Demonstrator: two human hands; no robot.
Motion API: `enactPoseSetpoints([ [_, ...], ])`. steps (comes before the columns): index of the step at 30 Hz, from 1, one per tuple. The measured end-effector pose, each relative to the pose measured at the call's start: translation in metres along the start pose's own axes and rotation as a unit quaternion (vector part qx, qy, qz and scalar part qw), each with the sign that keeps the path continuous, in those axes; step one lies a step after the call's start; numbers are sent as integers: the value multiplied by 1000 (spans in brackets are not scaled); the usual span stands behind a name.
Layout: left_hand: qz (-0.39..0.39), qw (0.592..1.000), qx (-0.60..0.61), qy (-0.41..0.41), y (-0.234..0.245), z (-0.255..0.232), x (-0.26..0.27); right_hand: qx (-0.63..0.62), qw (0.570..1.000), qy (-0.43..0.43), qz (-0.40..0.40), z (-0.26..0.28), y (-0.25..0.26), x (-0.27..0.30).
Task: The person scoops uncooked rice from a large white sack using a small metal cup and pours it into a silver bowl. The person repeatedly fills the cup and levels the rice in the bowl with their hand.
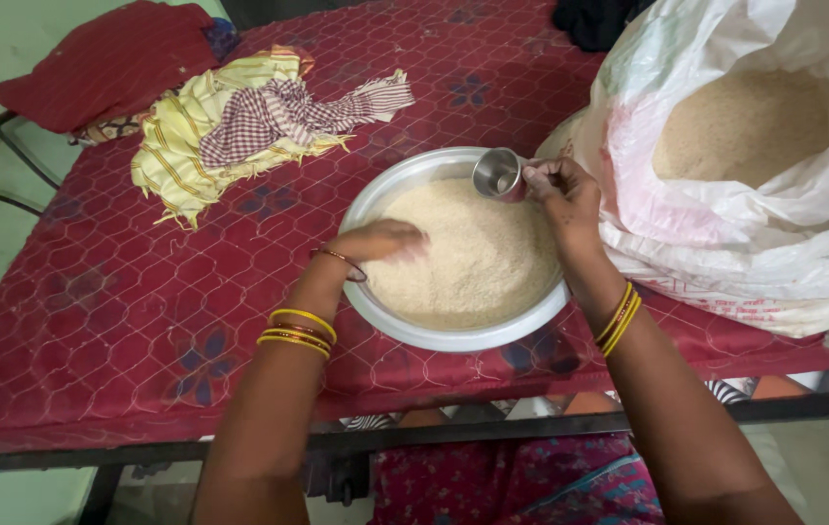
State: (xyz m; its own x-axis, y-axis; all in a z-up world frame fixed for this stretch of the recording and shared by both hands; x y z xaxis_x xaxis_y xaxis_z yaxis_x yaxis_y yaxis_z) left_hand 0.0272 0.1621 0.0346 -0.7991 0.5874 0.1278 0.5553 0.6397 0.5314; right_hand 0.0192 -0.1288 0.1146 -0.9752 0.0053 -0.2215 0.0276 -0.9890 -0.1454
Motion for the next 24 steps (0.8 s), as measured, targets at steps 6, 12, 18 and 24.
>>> enactPoseSetpoints([
  [6, -182, 983, -19, 15, 36, 36, -24, -5, 1000, -5, -7, 2, -3, -2],
  [12, -40, 994, -82, -61, -31, -27, -51, -6, 1000, -14, 1, 7, -3, 5],
  [18, 4, 997, 73, -12, -70, -94, -33, 0, 1000, -24, -9, 4, -3, 2],
  [24, 188, 965, 180, 17, -116, -47, -46, -22, 1000, 2, 4, -1, -1, -6],
])
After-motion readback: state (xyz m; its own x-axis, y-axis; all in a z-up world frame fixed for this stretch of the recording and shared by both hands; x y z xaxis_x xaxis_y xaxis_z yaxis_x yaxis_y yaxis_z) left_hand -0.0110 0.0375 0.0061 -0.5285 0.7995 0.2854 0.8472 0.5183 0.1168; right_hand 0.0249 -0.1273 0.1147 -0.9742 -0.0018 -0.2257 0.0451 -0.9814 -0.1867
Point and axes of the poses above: each hand's wrist, its own x-axis away from the middle knuckle, its own y-axis out of the back of the hand, z = x × y, the point moved 8 cm from there along -x, towards the middle knuckle, and after that the axes turned 14 degrees about -y, right-handed, at the moved point
